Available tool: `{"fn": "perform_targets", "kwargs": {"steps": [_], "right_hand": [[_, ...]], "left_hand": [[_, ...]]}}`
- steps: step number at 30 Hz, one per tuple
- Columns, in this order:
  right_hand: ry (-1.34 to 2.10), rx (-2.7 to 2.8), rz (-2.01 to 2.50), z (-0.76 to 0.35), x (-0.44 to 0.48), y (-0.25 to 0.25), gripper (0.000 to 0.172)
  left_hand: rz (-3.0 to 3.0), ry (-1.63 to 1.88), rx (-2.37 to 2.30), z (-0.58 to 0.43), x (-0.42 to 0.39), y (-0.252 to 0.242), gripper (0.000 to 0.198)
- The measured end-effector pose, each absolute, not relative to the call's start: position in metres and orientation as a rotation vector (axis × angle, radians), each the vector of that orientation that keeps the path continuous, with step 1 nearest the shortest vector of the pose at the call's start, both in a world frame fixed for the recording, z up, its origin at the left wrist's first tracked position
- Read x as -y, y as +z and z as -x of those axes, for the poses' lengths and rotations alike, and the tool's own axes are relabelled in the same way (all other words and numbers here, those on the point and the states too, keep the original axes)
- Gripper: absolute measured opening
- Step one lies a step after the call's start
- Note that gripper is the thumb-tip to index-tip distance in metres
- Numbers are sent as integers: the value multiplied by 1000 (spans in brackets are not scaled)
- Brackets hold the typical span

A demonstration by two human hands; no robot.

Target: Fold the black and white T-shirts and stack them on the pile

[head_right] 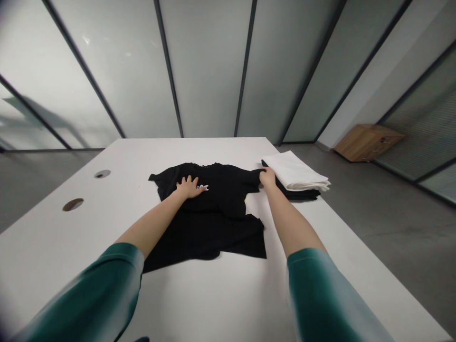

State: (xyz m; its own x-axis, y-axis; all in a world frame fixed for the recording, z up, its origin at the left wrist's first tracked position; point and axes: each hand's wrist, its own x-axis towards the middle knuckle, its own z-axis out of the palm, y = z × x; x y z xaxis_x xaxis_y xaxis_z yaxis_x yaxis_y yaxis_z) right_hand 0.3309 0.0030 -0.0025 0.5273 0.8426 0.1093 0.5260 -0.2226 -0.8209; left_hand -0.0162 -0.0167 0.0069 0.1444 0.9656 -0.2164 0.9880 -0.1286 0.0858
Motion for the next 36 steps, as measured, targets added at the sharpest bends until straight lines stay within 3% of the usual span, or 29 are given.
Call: {"fn": "perform_targets", "kwargs": {"steps": [8, 10, 14, 16, 22, 26, 36], "right_hand": [[227, 1459, 1690, -281, -10, 36, 44], [378, 1570, 1598, -253, -5, 44, 41], [1022, 1564, 1484, -211, 5, 51, 39], [1068, 1463, 1487, -208, 7, 50, 38], [517, 1764, 1944, -232, 22, 26, 34], [260, 2027, 2181, -234, 47, 9, 43], [66, 1778, 2180, -263, 66, -17, 25]], "left_hand": [[-2291, 88, -1910, 19, 27, -5, 77], [-2289, 225, -1936, 18, 28, -8, 71], [-2310, 460, -1894, 16, 26, -8, 64], [-2354, 499, -1808, 15, 27, -8, 64], [-2580, 347, -1377, -3, 37, -10, 63], [-2567, 205, -1403, -22, 38, -11, 61], [-2615, 110, -1459, -17, 48, -7, 66]]}}
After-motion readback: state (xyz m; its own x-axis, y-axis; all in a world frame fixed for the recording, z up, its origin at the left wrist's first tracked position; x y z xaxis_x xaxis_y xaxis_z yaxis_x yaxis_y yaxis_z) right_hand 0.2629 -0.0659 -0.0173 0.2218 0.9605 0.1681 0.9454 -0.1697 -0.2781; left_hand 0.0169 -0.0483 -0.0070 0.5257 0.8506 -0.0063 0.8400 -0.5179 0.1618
